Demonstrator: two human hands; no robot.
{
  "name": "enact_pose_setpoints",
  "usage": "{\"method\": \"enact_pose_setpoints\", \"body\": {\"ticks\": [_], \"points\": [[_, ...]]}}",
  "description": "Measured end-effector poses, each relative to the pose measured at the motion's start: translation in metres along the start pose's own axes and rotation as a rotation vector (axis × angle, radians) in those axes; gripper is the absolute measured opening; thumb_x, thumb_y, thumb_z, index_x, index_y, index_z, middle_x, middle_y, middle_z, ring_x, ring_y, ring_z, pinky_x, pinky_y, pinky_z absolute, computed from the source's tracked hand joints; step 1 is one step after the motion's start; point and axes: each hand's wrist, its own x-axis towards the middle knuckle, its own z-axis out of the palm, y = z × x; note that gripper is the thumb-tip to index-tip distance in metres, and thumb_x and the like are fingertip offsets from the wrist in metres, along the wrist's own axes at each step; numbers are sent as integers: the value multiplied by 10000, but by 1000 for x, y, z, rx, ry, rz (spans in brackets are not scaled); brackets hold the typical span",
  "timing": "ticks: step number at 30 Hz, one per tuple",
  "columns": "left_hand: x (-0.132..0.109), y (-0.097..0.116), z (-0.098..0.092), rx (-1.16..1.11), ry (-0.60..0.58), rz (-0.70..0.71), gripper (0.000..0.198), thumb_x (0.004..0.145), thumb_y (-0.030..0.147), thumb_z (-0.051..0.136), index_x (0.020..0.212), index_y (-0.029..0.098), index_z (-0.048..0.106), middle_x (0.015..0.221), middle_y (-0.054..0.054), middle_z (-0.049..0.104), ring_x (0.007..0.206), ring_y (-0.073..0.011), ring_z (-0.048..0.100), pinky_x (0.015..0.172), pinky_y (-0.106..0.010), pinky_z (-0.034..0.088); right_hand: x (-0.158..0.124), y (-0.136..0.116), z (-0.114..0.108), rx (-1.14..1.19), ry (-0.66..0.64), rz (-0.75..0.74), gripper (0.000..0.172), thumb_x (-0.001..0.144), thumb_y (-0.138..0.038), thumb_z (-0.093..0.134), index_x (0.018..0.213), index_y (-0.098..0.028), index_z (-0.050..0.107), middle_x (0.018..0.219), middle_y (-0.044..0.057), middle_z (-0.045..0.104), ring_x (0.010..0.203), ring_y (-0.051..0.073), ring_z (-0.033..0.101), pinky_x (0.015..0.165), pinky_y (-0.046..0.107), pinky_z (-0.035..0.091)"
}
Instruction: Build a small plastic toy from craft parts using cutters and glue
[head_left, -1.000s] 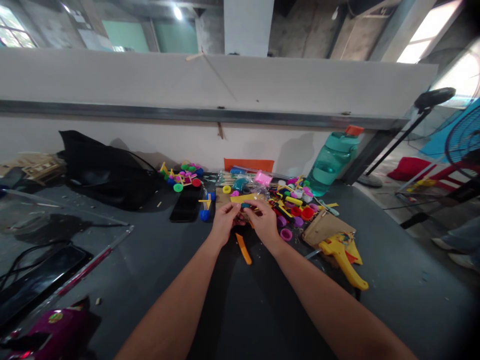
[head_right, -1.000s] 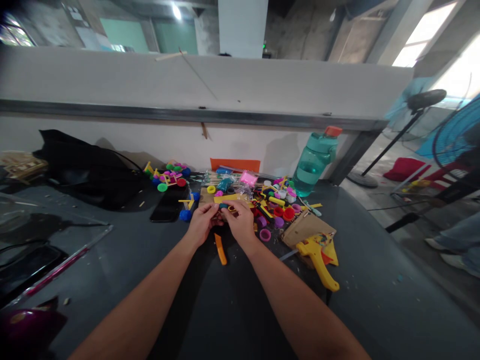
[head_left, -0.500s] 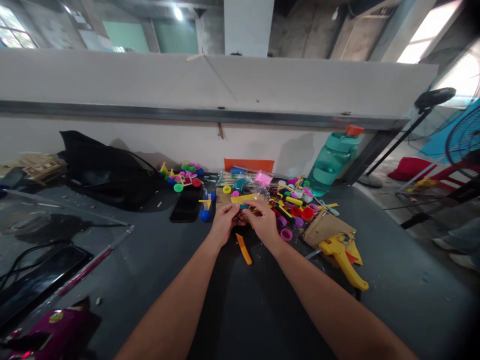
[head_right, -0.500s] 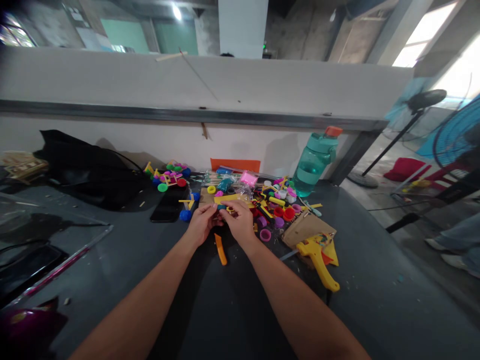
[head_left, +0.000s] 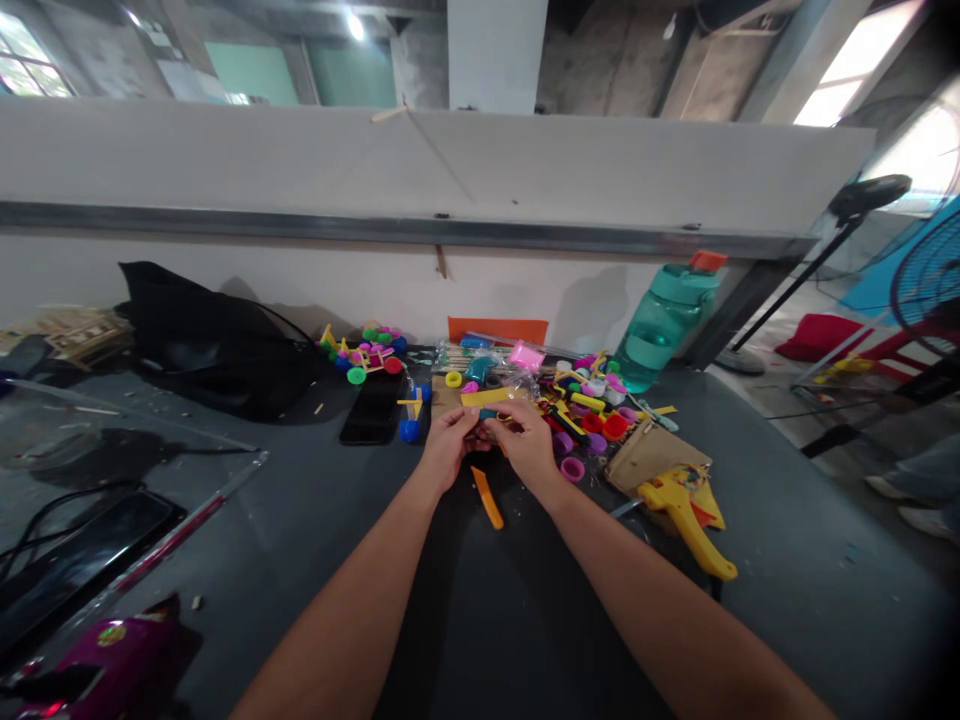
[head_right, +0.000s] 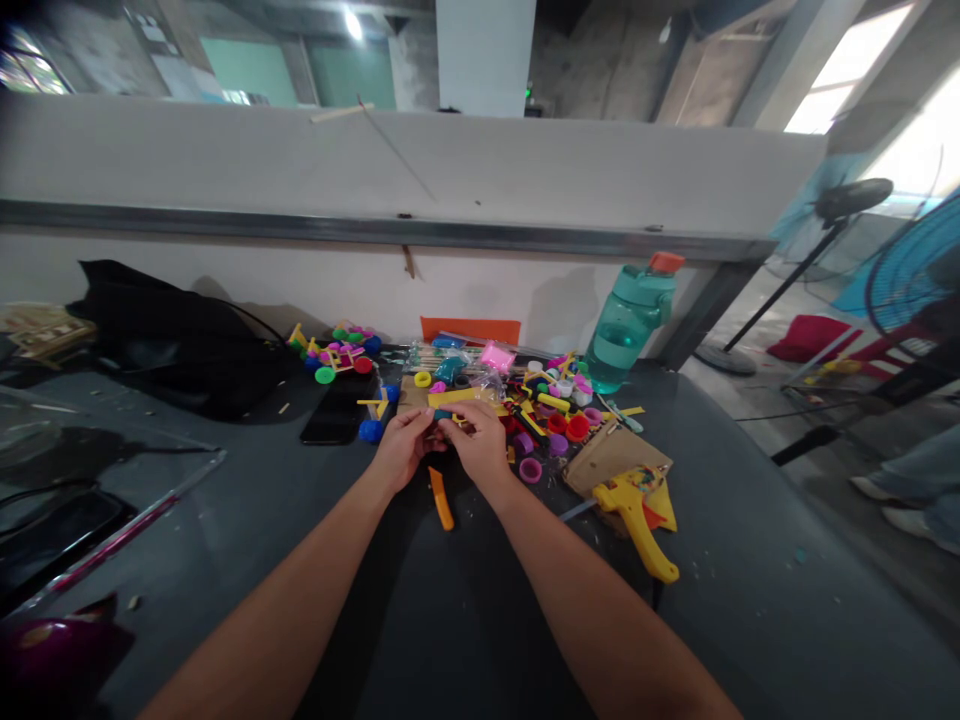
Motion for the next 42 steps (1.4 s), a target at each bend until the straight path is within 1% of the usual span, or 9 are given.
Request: {"method": "enact_pose_setpoints", "body": {"ticks": [5, 10, 17, 20, 25, 28, 32, 35, 42], "points": [[0, 0, 1, -7, -3, -1, 279, 644, 370, 703, 715, 114, 619, 572, -1, 570, 494, -87, 528, 459, -219, 500, 0, 0, 0, 1, -4, 3, 166, 753, -250, 606, 902, -252, 680, 902, 38, 630, 877, 184, 585, 666, 284, 499], [0, 0, 1, 7, 3, 6, 282, 642, 380, 702, 719, 121, 621, 568, 2, 569, 498, -89, 531, 463, -218, 500, 0, -1, -1, -9, -6, 2, 166, 754, -255, 610, 904, -253, 681, 913, 39, 635, 892, 187, 586, 725, 304, 495], [0, 0, 1, 7, 0, 6, 300, 641, 392, 701, 726, 115, 626, 566, -2, 569, 495, -87, 529, 464, -216, 500, 1, 0, -1, 14, -26, -17, 159, 754, -253, 616, 897, -257, 684, 915, 37, 639, 896, 185, 584, 733, 298, 492], [1, 0, 0, 4, -3, 14, 291, 647, 389, 698, 730, 120, 623, 577, 0, 571, 499, -85, 528, 463, -213, 500, 1, 0, -1, 27, -33, -16, 159, 755, -245, 614, 898, -262, 684, 909, 36, 636, 891, 182, 584, 712, 290, 497], [1, -1, 0, 3, -7, 10, 321, 653, 423, 683, 726, 118, 620, 573, -4, 567, 495, -86, 528, 460, -213, 494, 2, -2, -1, 38, -17, -8, 162, 743, -241, 625, 891, -255, 689, 911, 38, 634, 885, 182, 585, 720, 293, 493], [0, 0, 1, 12, 0, 0, 323, 624, 411, 708, 728, 118, 622, 569, 0, 568, 496, -88, 533, 466, -216, 497, 2, -2, -1, 22, -14, -1, 163, 735, -238, 627, 884, -254, 690, 902, 38, 634, 881, 183, 585, 727, 300, 491], [0, 1, 2, 1, 20, -1, 304, 625, 395, 711, 729, 123, 621, 569, 5, 576, 486, -86, 535, 463, -215, 495, 1, -3, -1, -12, -26, 1, 194, 725, -260, 639, 916, -252, 671, 915, 34, 635, 885, 186, 582, 736, 310, 489], [-1, 1, 3, 25, 12, 1, 288, 625, 389, 711, 702, 129, 616, 558, 13, 570, 487, -86, 536, 465, -214, 493, -1, -4, 0, -46, -18, 4, 169, 730, -277, 635, 892, -233, 659, 895, 38, 630, 898, 191, 579, 764, 319, 484], [-2, -1, 2, 42, -11, 6, 288, 649, 400, 689, 693, 125, 614, 553, 6, 564, 503, -94, 538, 464, -217, 493, -2, -5, 0, -104, -24, 6, 142, 763, -280, 587, 878, -219, 643, 887, 44, 629, 899, 193, 579, 746, 310, 490]]}}
